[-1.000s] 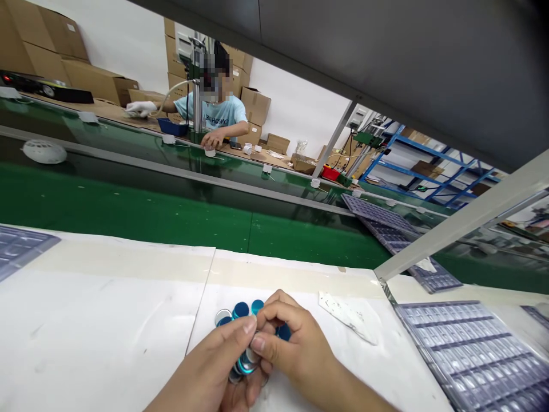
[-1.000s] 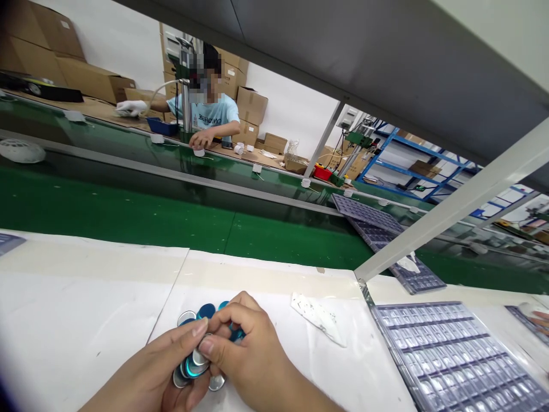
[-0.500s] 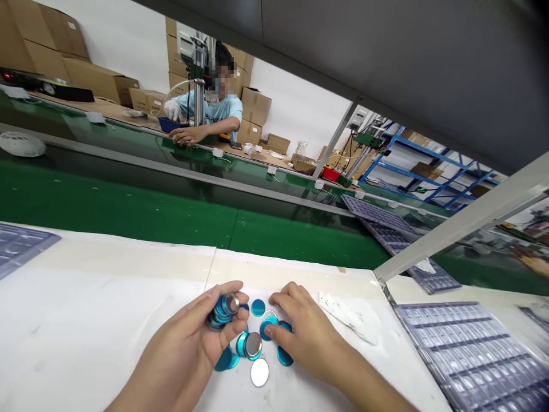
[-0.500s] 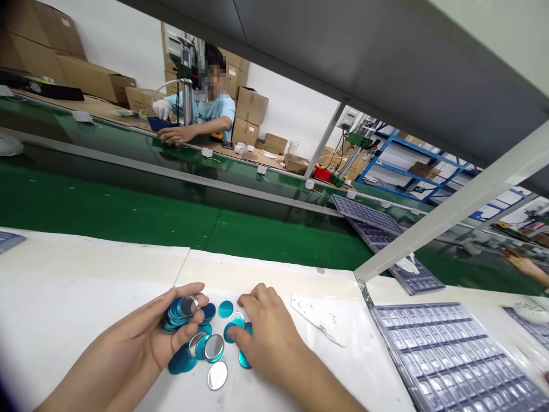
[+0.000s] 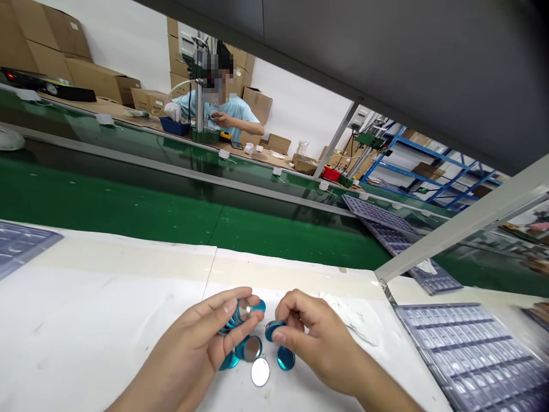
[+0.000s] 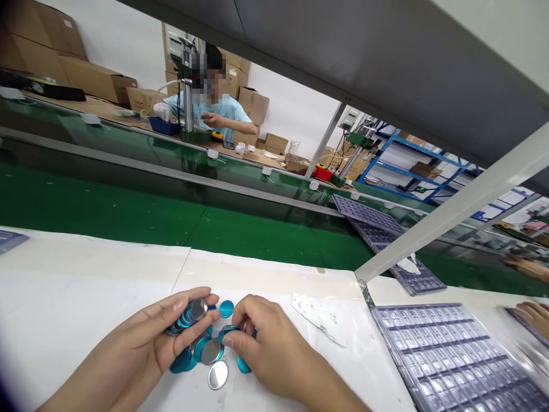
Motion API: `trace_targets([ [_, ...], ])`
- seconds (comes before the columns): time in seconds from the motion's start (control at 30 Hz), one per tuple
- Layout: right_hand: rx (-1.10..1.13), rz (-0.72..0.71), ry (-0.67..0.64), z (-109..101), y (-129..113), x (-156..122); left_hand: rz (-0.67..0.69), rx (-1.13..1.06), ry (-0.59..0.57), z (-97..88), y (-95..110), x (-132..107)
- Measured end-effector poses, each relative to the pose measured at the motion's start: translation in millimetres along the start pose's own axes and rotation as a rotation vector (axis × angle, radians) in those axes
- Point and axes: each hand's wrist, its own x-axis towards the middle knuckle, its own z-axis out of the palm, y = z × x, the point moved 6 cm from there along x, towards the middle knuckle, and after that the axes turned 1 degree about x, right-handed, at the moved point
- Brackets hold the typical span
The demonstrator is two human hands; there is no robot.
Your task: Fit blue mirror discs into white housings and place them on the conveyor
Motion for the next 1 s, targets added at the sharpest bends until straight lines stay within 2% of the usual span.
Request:
trace_targets([
  [0.07, 0.297, 0.006, 0.017, -3, -2, -4, -0.032, 0.023, -0.043, 5.1, -4, -1],
  [0.13, 0.439, -0.027, 0.049, -3, -6, -8, -0.076, 0.044, -0.096, 10.7, -10, -3],
  [0.23, 0.378, -0.088, 0.126, -1, -11, -8, -0.129, 0.046, -0.222, 19.7, -18, -7],
  [0.33, 0.322, -0.161, 0.153, 0, -15, -5, -0.127, 0.041, -0.281, 22.7, -18, -8],
  [0.53, 0.425, -0.116, 0.128, 3, -7, 0, -0.166, 0.087, -0.320, 29.7, -17, -13],
  [0.67, 0.475, -0.104, 0.116, 16, -4, 0, -0.155, 0.091, -0.242, 29.1, -16, -15],
  [0.73, 0.486, -0.095, 0.148, 15, -3, 0, -0.139, 0.071, -0.200, 25.4, -16, -14],
  [0.8, 0.441, -0.103, 0.208, 3, -3, 0, -0.116, 0.042, -0.144, 19.1, -15, -11],
  [0.87, 0.290, -0.117, 0.186, -14, -5, 0, -0.074, 0.028, -0.077, 11.7, -11, -7],
  [1.0, -0.229, -0.041, -0.198, -25, 0, -4, -0.006, 0.025, 0.016, 2.8, -3, -2],
])
